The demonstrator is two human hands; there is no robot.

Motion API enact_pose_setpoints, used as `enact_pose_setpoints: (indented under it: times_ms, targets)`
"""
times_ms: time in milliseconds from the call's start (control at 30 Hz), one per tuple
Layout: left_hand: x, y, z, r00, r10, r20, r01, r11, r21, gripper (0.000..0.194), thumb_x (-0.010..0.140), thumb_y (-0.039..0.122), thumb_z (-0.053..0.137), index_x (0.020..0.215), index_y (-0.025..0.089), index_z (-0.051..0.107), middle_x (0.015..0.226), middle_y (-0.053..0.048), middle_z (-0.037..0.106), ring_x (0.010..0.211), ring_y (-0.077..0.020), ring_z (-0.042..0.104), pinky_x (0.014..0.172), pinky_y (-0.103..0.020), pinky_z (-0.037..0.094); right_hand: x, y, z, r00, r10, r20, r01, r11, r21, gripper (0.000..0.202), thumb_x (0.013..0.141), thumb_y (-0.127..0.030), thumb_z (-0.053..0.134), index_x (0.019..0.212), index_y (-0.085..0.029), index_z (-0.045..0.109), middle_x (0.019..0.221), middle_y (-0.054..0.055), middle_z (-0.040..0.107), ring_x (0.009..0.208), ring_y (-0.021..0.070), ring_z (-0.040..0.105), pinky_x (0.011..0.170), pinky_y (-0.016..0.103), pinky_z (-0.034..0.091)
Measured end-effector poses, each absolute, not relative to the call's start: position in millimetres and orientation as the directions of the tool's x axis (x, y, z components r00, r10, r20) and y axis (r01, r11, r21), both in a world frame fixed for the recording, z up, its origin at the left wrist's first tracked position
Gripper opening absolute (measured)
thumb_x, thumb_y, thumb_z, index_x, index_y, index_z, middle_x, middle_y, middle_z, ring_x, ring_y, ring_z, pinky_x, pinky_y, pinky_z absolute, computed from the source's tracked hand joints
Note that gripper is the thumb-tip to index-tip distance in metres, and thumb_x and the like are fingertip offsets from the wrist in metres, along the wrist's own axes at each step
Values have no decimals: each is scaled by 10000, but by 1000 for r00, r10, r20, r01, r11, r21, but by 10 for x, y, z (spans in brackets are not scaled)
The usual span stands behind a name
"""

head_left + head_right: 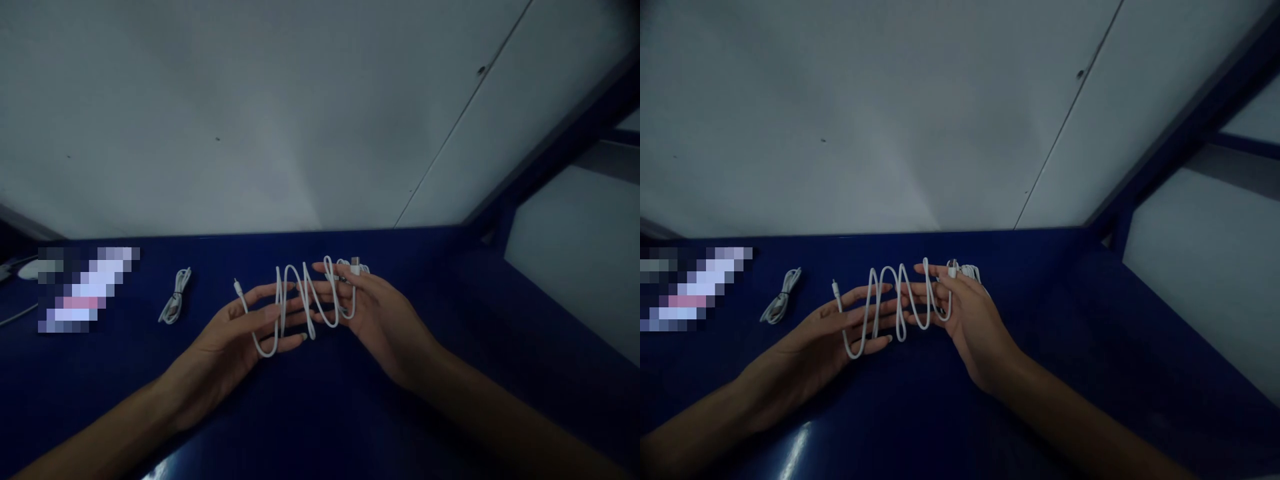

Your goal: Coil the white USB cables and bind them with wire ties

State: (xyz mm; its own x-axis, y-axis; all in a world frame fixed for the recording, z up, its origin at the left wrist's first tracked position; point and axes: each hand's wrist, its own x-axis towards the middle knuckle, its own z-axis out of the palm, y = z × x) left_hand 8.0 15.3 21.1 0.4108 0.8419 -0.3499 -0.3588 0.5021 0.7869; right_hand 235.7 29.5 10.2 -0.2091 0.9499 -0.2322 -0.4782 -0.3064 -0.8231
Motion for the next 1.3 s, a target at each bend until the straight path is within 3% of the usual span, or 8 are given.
enact_pose_setpoints:
  times_ms: [167,367,667,900,1300]
  targets:
    - [81,155,196,422,841,-338,-277,474,835,473,956,136,849,1406,243,752,1457,-144,755,1450,-347,642,1037,-373,635,2357,285,102,-212,951,-227,-490,-304,-817,282,1097,-358,600,1268,-201,760,1174,152,825,1141,341,769,983,526,604]
    - [62,157,193,413,839,-355,-310,495,812,432,1023,146,745,1449,217,715,1517,-176,712,1453,-402,632,1052,-527,653,2336,284,116,-184,955,-234,-478,-295,-828,315,1089,-371,605,1304,-205,764,1163,148,830,1201,361,746,1014,552,578]
    - [110,181,189,329,857,-396,-367,502,783,484,958,73,776,1425,181,703,1464,-199,747,1426,-427,655,1136,-584,597,2355,299,90,-159,957,-241,-481,-288,-828,312,1070,-403,646,1274,-214,789,1193,136,829,1230,347,731,1107,529,512]
    - [105,180,197,324,869,-375,-398,485,779,419,944,73,789,1347,177,737,1367,-176,803,1348,-409,721,1149,-567,597,2345,300,116,-115,968,-224,-492,-251,-833,251,1017,-405,724,1148,-207,806,1209,139,827,1244,349,736,1123,527,516]
    - [109,174,215,293,878,-379,-406,473,782,401,946,63,751,1330,178,740,1429,-175,776,1367,-412,709,1155,-541,603,2328,318,108,-43,972,-229,-510,-219,-832,218,1081,-321,619,1060,-179,783,1152,155,837,1141,329,792,1101,528,550]
